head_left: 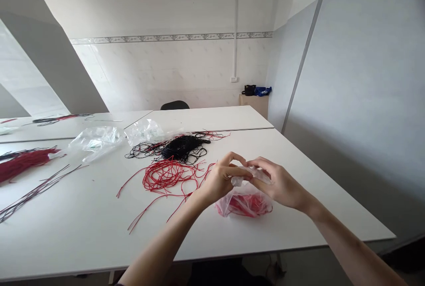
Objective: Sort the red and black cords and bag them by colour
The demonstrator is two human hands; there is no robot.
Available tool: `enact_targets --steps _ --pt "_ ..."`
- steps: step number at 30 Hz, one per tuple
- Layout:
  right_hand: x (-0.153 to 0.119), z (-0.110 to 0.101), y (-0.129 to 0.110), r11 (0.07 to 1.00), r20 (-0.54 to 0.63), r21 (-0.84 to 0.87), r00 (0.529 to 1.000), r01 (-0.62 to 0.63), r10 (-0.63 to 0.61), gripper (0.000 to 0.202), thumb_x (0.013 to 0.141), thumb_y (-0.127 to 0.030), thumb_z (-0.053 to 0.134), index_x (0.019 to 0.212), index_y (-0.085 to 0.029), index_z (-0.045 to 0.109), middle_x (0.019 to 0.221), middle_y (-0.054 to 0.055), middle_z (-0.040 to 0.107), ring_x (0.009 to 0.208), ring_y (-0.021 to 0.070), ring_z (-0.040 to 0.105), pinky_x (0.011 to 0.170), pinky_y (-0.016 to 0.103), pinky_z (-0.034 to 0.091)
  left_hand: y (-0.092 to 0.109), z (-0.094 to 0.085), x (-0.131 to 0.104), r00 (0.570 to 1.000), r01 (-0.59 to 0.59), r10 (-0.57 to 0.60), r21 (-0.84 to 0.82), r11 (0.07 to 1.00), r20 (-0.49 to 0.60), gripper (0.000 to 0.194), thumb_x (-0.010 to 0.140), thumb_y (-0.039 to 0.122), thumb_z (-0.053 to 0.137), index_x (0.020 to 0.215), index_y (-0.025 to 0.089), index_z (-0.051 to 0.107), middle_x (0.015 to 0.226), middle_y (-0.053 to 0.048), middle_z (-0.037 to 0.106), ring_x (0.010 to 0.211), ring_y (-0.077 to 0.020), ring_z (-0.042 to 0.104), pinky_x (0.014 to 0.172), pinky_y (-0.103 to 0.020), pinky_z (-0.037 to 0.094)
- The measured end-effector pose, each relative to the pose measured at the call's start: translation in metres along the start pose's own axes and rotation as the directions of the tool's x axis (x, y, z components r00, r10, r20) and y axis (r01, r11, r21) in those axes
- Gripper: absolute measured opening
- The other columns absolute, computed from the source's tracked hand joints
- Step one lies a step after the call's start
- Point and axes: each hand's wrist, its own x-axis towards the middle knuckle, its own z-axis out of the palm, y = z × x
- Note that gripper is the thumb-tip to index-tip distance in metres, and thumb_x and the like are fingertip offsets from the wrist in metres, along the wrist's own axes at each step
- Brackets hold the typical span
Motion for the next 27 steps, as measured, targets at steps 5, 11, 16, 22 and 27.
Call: enact_targets --steps 5,11,16,22,27 --pt "-0.003 -0.016 0.04 0.903 -0.082 0.403 0.976 -0.153 0.201 0.034 0.081 -0.044 0.049 0.087 -0.013 0.061 0.081 0.007 0.061 0.075 0.0166 0.058 0.071 0.032 0.049 -0.019 -0.002 -0.011 0.997 -0.037 0.038 0.014 0.999 -0.071 0.014 0.076 0.025 0.059 0.083 0.028 0.071 0.106 -0.006 0.054 0.106 -0.0207 0.05 0.09 -0.036 0.043" --pt "-0.036 -0.043 0.129 0.912 -0.489 0.25 0.771 -0.324 0.408 0.036 0.08 -0.049 0.047 0.075 -0.015 0.057 0.066 0.004 0.054 0.066 0.0179 0.055 0.069 0.036 0.047 -0.065 0.004 -0.052 0.968 0.238 -0.244 -0.102 0.966 -0.051 0.016 0.076 0.033 0.059 0.076 0.022 0.071 0.094 -0.008 0.062 0.104 -0.0217 0.052 0.088 -0.036 0.043" --pt "-0.039 -0.017 0.096 0.859 -0.341 -0.485 0.94 -0.161 -0.016 0.053 0.076 -0.055 0.049 0.119 -0.024 0.052 0.133 0.011 0.037 0.123 0.0318 0.032 0.098 0.054 0.026 -0.084 0.03 -0.035 0.93 0.357 -0.368 -0.238 0.904 -0.004 0.026 0.075 0.038 0.058 0.08 0.014 0.067 0.09 -0.009 0.065 0.084 -0.0177 0.06 0.079 -0.033 0.047" --pt "-0.02 0.035 0.109 0.562 0.108 -0.812 0.987 0.156 -0.118 0.042 0.085 -0.025 0.043 0.127 -0.029 0.044 0.141 0.008 0.03 0.127 0.03 0.026 0.094 0.05 0.032 -0.103 0.051 -0.027 0.914 0.36 -0.392 -0.232 0.903 -0.107 0.052 0.079 0.032 0.053 0.128 0.023 0.037 0.134 -0.011 0.04 0.122 -0.0195 0.038 0.095 -0.036 0.038" --pt "0.015 -0.007 0.202 0.422 -0.198 -0.874 0.97 -0.241 0.144 0.042 0.087 -0.02 0.031 0.126 -0.026 0.045 0.139 0.011 0.032 0.126 0.0312 0.026 0.087 0.056 0.032 -0.119 0.057 -0.046 0.903 0.407 -0.416 -0.094 0.909 -0.11 0.042 0.083 0.021 0.04 0.125 0.022 0.039 0.135 -0.009 0.036 0.123 -0.0171 0.036 0.098 -0.035 0.038"
